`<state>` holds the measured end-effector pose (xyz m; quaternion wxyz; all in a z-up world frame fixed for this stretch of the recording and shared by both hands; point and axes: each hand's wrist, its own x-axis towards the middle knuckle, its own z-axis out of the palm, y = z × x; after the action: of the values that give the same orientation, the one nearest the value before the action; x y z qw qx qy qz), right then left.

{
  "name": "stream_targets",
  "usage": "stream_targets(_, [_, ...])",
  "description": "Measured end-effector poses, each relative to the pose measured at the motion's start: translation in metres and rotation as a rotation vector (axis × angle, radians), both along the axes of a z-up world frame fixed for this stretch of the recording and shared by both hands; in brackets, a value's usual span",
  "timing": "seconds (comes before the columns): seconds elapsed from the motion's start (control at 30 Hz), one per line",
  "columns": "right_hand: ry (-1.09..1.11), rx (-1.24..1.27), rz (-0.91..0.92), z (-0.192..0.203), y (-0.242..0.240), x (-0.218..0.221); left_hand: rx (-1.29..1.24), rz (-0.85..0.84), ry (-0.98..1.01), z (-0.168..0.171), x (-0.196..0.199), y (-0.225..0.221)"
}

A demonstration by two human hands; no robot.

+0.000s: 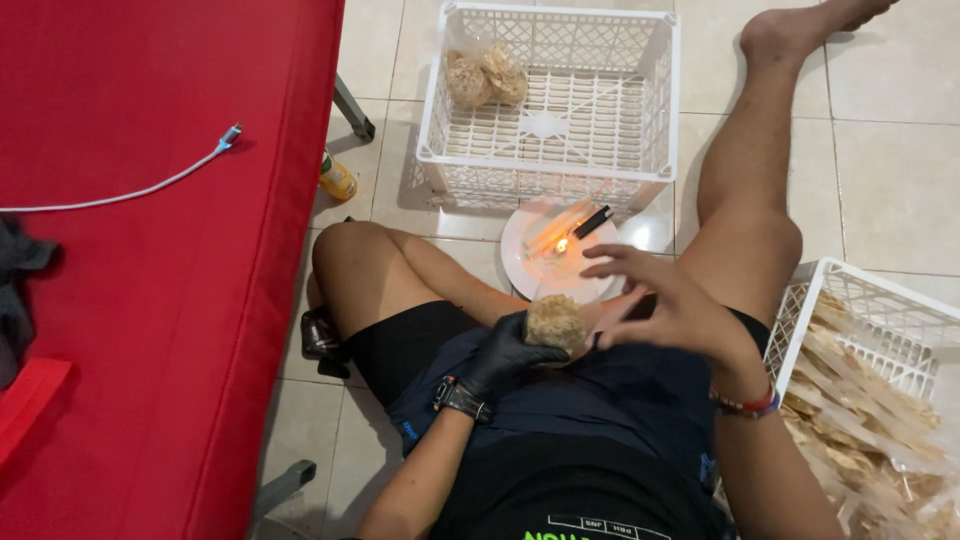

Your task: Sealing plastic bags of food items using a candle flame as a heat source

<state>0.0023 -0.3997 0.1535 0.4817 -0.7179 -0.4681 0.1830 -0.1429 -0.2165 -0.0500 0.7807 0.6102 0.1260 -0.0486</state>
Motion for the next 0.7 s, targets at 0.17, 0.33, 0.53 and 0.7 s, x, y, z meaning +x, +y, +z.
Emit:
stream_targets(0.17, [-0.2,-0.233,-0.049,-0.005,-0.005,-0.015,0.12,-0.038,-0.023,-0.003,-0.004,-0.005])
stream_targets(0.33, [-0.26,-0.222,-0.114,-0.017,-0.013,-0.016,0.141,-0.062,-0.035,-0.019,-0.006,-0.007])
stream_targets(0.53, [0.118,-0.226,-0.213,-0.047,-0.007,-0.031,0.108,-0.066,-0.094,-0.02,-0.004,-0.008])
stream_targets(0.7, [0.342,-0.003,-0.459,-0.102,0.0,-0.049,0.169,-0.013,-0.046,-0.002,-0.003,-0.008])
